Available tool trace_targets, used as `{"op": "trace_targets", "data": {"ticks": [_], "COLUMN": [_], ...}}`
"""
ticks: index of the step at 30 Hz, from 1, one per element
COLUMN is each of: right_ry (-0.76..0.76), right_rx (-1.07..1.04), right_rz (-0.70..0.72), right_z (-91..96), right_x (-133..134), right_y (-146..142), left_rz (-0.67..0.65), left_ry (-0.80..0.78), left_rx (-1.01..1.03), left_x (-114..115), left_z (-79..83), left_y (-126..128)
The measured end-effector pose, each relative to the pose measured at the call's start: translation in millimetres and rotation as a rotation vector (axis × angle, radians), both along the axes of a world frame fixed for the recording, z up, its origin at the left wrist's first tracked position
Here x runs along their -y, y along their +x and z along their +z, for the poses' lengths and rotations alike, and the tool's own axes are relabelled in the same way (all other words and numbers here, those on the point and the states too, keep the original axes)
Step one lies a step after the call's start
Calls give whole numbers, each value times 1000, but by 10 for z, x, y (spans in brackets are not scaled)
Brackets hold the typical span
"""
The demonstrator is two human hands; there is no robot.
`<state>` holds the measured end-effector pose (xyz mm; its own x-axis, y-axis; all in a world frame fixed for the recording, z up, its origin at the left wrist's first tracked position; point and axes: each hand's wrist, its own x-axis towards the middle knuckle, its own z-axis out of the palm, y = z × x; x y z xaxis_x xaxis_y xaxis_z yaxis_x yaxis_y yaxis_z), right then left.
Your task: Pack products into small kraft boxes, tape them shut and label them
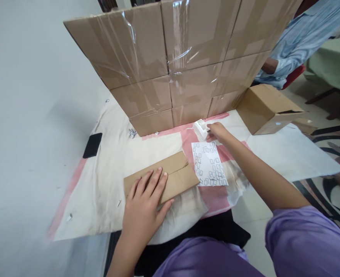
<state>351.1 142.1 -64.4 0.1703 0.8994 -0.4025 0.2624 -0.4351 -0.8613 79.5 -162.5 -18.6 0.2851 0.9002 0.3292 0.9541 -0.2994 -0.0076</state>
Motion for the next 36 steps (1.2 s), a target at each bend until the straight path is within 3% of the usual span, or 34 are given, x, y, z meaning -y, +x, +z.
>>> {"op": "trace_targets", "data": {"ticks": [6,12,28,36], "right_ry": [129,161,185,121], "right_rx": [-98,-210,-373,-424], "right_rz": [-102,-143,-167,-125], "right_z": [-206,-242,-354,-409], "right_x": [150,188,181,187], "right_y": [7,12,64,133], "left_rz": [8,20,32,35], "left_ry": [-7,-12,15,9], "left_rx": [16,37,-27,-30], "left_x": [23,42,48,57], "left_z": [1,-5,8,9], "left_y": [18,34,45,44]}}
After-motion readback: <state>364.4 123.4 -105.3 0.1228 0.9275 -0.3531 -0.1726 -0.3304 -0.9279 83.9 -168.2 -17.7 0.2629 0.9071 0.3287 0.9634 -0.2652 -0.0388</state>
